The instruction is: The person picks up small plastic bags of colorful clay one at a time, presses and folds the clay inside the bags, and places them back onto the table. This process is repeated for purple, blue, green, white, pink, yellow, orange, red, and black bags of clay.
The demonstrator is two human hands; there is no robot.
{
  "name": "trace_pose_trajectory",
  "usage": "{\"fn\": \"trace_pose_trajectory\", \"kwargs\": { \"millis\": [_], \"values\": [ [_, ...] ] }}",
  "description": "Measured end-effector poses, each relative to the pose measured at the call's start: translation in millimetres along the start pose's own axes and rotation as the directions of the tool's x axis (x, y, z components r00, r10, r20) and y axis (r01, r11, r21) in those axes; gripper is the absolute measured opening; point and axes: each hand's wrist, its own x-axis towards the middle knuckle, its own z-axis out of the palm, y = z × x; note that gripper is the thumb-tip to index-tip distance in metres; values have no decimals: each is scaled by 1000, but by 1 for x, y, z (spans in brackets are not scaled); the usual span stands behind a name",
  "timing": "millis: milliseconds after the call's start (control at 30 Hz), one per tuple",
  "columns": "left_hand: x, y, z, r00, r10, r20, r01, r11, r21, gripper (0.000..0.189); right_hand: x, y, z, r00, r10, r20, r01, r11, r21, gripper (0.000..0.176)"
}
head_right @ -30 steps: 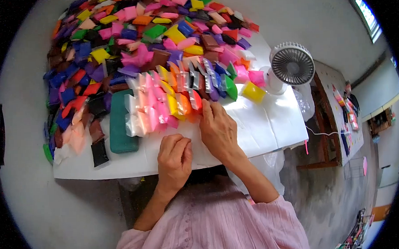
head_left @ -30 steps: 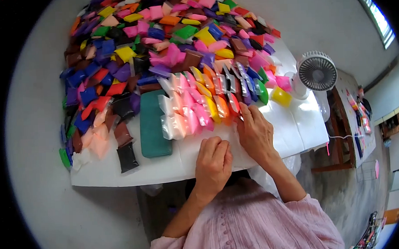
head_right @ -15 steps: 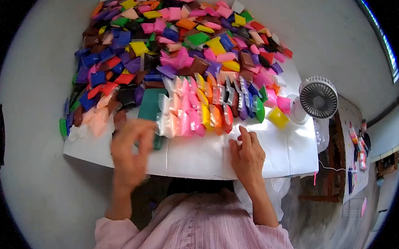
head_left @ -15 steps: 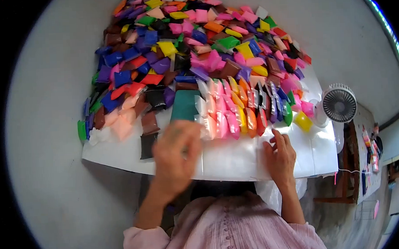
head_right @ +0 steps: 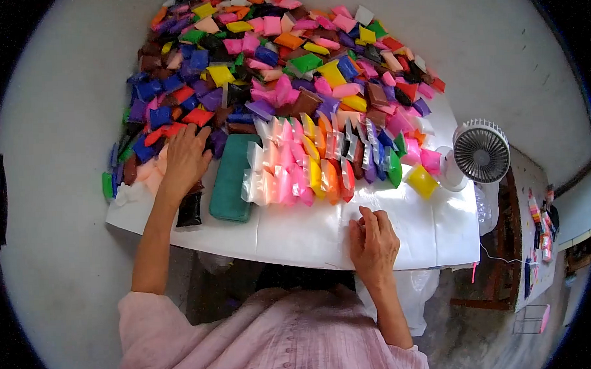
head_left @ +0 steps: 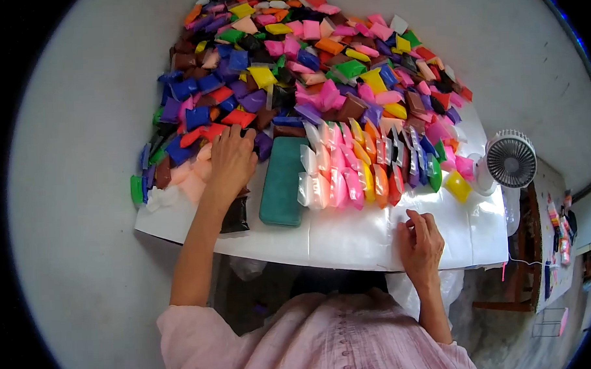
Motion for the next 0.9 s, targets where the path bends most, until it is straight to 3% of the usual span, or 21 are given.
{"fn": "trace_pose_trajectory", "kwargs": {
  "millis": [200,300,367,433,500,567,633,733,833,900],
  "values": [
    [4,-7,4,985,-41,-169,34,998,-44,30,-2,0,-3,999,20,37,-21,999,27,26],
    [3,-12,-4,924,-138,-356,61,974,-218,29,-2,1,-3,1000,10,4,-10,999,41,26],
    [-4,3,-39,908,-372,-194,159,733,-662,29,-2,-2,-4,998,28,-52,-24,996,83,24],
    [-18,22,-68,897,-442,-21,159,366,-917,30,-3,-6,-7,991,-16,-130,34,990,135,22],
    [-33,45,-82,917,-390,85,83,-22,-996,31,-2,-13,-14,990,-24,-141,58,968,242,21],
    [-44,73,-88,942,-324,91,29,-190,-981,33,3,-31,-22,997,-3,-80,35,914,403,19],
    [-55,99,-82,958,-274,87,11,-268,-963,35,11,-45,-26,1000,-11,-12,15,844,536,19],
    [-69,136,-79,964,-186,192,92,-442,-892,37,21,-59,-28,988,58,146,-147,671,727,35],
    [-79,162,-68,976,-70,206,142,-509,-849,37,22,-62,-21,978,91,188,-206,588,782,41],
    [-83,173,-67,971,-50,235,175,-520,-836,37,21,-61,-18,979,115,168,-203,582,787,29]
  ]
}}
